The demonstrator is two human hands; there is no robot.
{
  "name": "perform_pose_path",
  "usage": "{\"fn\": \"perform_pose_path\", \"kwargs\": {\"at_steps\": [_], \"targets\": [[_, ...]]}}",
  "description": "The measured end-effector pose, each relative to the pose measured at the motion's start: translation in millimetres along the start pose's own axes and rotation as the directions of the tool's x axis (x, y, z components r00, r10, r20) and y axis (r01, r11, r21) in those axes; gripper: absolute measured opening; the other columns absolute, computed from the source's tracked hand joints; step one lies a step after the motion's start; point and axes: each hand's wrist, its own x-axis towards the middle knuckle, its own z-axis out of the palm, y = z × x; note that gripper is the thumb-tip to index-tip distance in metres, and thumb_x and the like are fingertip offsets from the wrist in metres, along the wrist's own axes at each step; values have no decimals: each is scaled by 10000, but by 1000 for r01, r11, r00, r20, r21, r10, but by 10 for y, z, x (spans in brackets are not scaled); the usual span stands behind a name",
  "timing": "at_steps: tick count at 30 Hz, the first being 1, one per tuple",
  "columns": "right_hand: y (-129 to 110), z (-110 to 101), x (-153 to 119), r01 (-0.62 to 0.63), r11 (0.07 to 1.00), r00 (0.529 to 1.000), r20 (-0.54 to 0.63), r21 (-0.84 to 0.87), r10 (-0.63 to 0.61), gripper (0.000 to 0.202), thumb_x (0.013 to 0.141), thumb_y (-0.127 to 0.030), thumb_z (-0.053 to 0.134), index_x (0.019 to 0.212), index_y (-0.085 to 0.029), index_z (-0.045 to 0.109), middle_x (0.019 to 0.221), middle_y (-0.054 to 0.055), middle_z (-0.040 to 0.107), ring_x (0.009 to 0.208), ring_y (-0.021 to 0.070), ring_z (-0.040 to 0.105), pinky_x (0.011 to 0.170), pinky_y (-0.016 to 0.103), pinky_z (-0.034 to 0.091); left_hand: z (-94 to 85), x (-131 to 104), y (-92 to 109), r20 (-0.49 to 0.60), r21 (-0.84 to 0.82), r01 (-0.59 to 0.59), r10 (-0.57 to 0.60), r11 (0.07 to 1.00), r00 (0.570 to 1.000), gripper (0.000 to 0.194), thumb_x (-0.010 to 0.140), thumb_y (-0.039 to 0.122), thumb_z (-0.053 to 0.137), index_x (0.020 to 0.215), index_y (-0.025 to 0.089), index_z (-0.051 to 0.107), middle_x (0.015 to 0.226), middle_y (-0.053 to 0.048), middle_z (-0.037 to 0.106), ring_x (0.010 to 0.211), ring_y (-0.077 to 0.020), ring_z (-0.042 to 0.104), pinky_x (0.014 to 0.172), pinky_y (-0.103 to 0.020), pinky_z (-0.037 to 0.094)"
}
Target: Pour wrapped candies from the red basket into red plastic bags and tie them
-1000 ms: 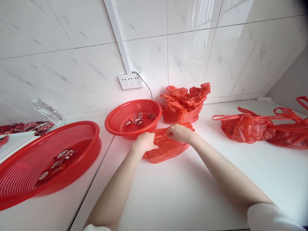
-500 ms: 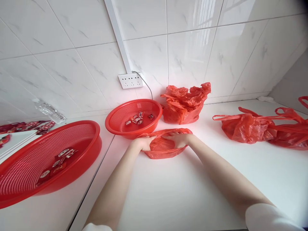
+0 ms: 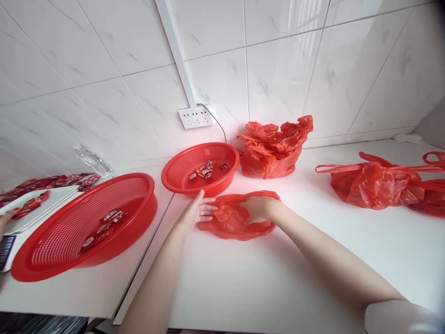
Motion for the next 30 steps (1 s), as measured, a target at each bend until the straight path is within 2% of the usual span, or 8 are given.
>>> {"fn": "perform_pose_path", "kwargs": {"at_steps": [4, 9, 15, 17, 20, 23, 26, 30], "targets": [[-127, -156, -125, 128, 991, 989, 83, -24, -126, 318, 835, -303, 593, 1136, -253, 686, 1040, 89, 708, 935, 290, 663, 752, 356, 500, -71, 31, -85, 49, -96, 219, -216, 971, 975, 842, 826, 780, 225, 1346, 162, 464, 1060, -146, 713, 835, -200, 689, 689, -282, 537], [-49, -151, -37, 421, 903, 907, -57, 89, -418, 388, 853, -256, 559, 1232, -299, 634, 1190, 40, 663, 1067, 221, 622, 900, 318, 467, -7, -4, -143, -52, 134, 132, -126, 982, 991, 801, 791, 781, 371, 1365, 223, 391, 1098, -112, 684, 657, -157, 647, 629, -288, 534], [302, 174, 322, 254, 958, 937, 213, 136, -278, 967, 672, -343, 734, 1499, -395, 237, 1620, 2, -46, 1477, 329, -19, 1154, 534, 173, 52, -3, -304, -199, 502, -95, 222, 860, 955, 819, 625, 662, 708, 1308, 260, 502, 894, -34, 642, 826, -210, 638, 685, -281, 519], [358, 226, 379, 242, 958, 926, 257, 154, -275, 1022, 665, -344, 733, 1511, -402, 162, 1609, -6, -119, 1477, 307, -63, 1164, 533, 133, 29, 46, -315, -262, 387, -90, 203, 918, 943, 724, 637, 647, 707, 1217, 239, 563, 857, -30, 640, 722, -184, 632, 587, -254, 505], [360, 235, 386, 248, 959, 927, 254, 140, -277, 1032, 658, -352, 730, 1515, -392, 157, 1607, 1, -126, 1476, 295, -78, 1164, 534, 127, -53, 127, -249, -312, -74, 14, -36, 997, 950, 622, 710, 688, 603, 1047, 164, 610, 813, -63, 658, 517, -126, 572, 418, -212, 439], [321, 209, 348, 256, 958, 928, 244, 126, -280, 1072, 617, -360, 757, 1520, -354, 180, 1611, 25, -102, 1475, 306, -78, 1170, 526, 116, -161, 180, -139, -126, -499, 125, -214, 858, 969, 643, 784, 697, 472, 965, 101, 632, 830, -149, 697, 526, -141, 611, 429, -209, 495], [276, 173, 300, 252, 961, 933, 235, 116, -273, 1077, 599, -397, 777, 1517, -337, 216, 1617, 42, -46, 1473, 342, -33, 1162, 549, 143, -236, 193, -63, 2, -657, 129, -170, 743, 985, 551, 847, 558, 465, 1008, 59, 634, 907, -199, 712, 612, -153, 672, 522, -184, 556], [218, 122, 250, 258, 963, 959, 97, 82, -265, 897, 665, -550, 732, 1459, -295, 401, 1596, 80, 188, 1446, 380, 183, 1134, 546, 254, -241, 158, -74, -35, -750, 38, -96, 660, 995, 314, 819, 220, 507, 1050, 32, 606, 917, -195, 718, 731, -160, 711, 619, -152, 570]]}}
